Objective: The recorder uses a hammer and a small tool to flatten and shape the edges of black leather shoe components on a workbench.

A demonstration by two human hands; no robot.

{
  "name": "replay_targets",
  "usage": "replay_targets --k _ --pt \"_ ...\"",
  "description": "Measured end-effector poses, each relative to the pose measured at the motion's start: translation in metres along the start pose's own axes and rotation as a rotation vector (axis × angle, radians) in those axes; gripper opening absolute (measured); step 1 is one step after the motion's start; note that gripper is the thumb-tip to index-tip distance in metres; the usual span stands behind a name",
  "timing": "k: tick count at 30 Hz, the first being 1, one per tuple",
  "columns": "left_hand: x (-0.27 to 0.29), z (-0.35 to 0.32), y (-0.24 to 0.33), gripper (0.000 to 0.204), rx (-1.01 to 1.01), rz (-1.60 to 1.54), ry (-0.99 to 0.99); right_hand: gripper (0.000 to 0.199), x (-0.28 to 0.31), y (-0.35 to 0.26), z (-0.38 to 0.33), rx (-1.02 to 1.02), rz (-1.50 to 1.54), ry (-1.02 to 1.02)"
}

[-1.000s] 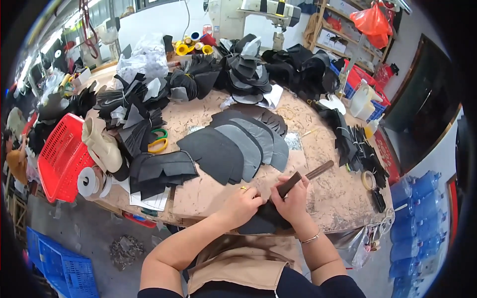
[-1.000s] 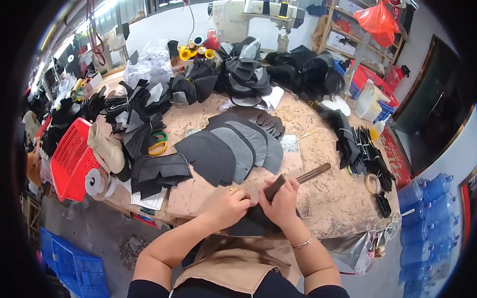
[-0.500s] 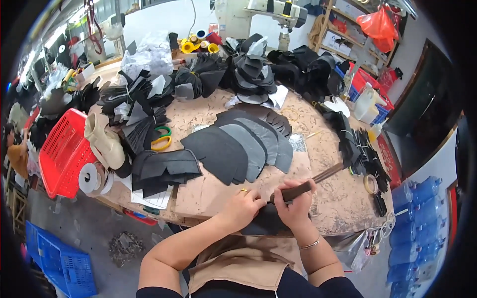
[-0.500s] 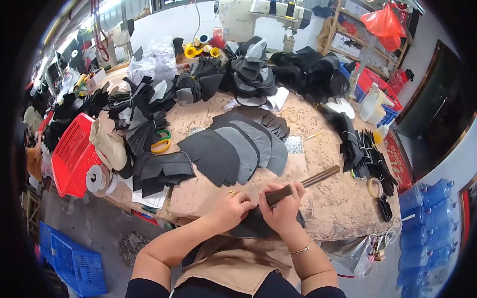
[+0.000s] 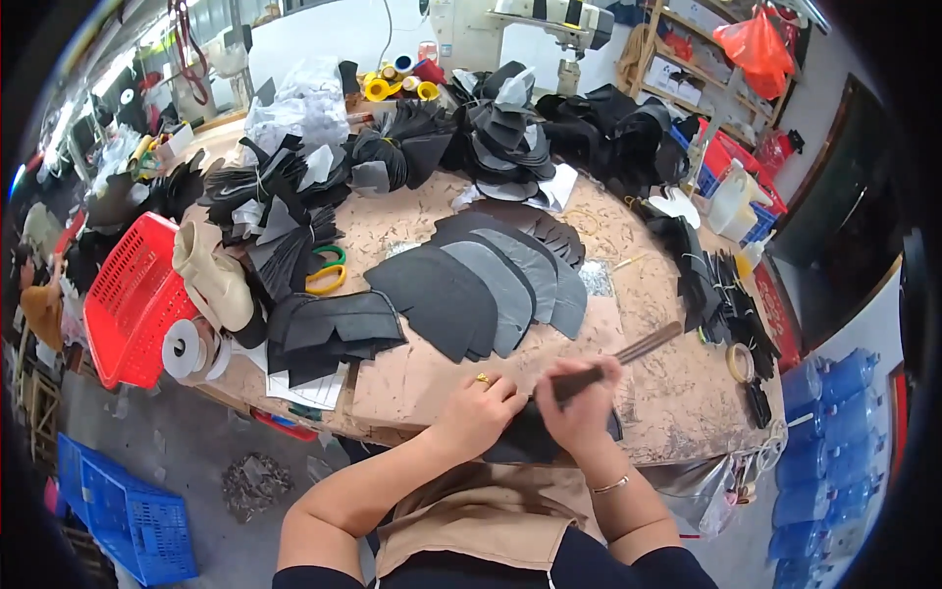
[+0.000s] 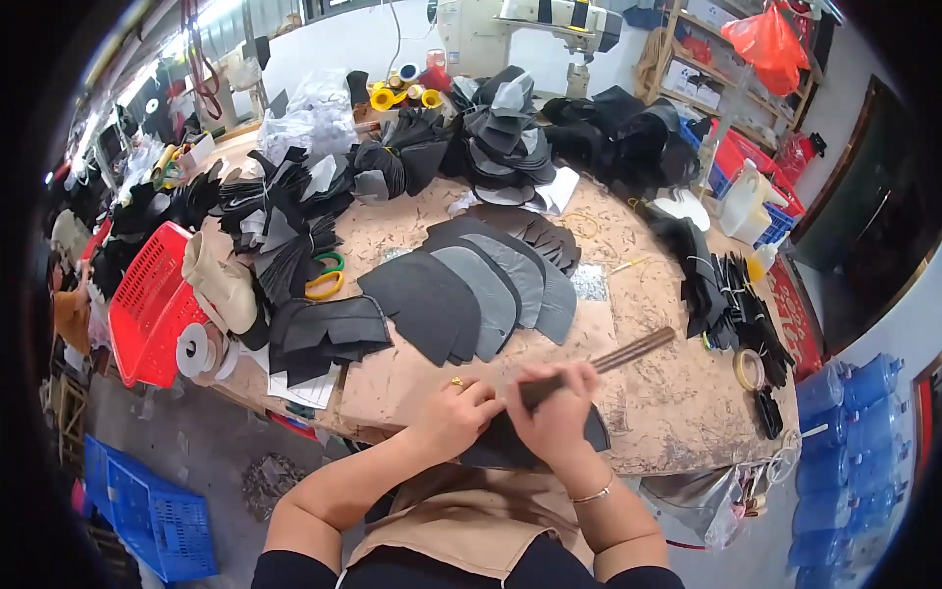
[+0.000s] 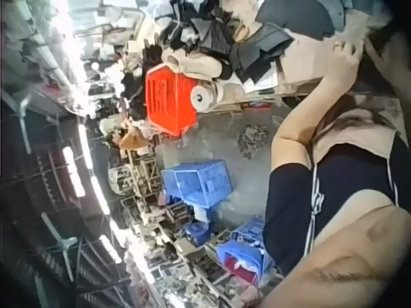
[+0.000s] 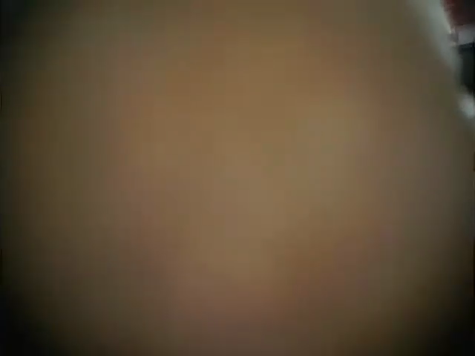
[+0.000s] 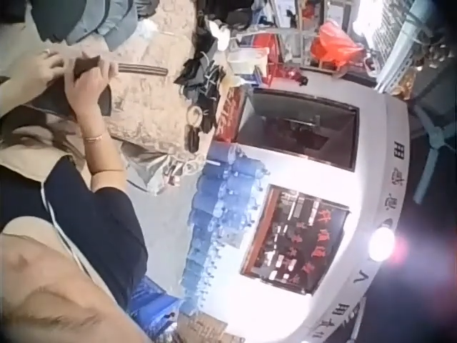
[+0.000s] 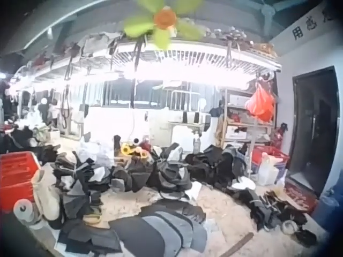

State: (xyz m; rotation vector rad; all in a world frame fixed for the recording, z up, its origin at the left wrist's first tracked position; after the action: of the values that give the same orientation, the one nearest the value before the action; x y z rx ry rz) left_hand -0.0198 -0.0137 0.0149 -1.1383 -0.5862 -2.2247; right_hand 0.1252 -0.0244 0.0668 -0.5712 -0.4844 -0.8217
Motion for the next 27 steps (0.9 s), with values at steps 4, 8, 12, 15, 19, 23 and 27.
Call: replay_targets --k 4,8,12,15,19,23,27 --pt "-0.005 -0.005 -0.002 0.015 0.005 0.015 -0.01 0.018 -0.015 0.015 -0.008 -0.113 0.184 0.02" --pt "-0.001 -0.004 0.0 0.016 0.072 -0.043 0.047 0.024 -0.007 0.003 -0.005 -0.01 0.069 -0.007" --pt "0.006 -0.006 -0.007 0.021 0.242 -0.187 0.124 0.029 -0.015 0.008 -0.01 -0.029 0.092 0.065" --pt "0.005 -0.01 -0.005 0.021 0.181 -0.173 0.07 0.031 -0.016 0.014 -0.013 -0.021 0.104 0.11" --pt "0.004 -0.011 0.005 0.024 0.116 0.016 -0.015 0.03 -0.013 0.006 -0.005 -0.032 0.173 0.065" --pt "0.007 -0.009 0.014 0.017 0.037 0.11 -0.002 0.029 -0.013 0.0 -0.006 -0.033 0.133 0.052" --pt "0.003 -0.01 0.008 0.022 0.076 0.079 -0.005 0.029 -0.023 0.011 -0.005 -0.096 0.227 0.044"
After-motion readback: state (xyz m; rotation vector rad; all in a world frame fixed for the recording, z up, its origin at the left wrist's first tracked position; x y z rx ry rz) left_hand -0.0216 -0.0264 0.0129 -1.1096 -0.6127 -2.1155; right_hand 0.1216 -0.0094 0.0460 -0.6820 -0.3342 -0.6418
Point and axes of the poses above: each hand's wrist, its own z-axis towards the middle knuckle, its own x-axis out of the back of the hand, y = z × x, the point moved 4 cm from there along z, towards the middle knuckle, and after that the axes turned 6 degrees about z, right-handed, at the moved point
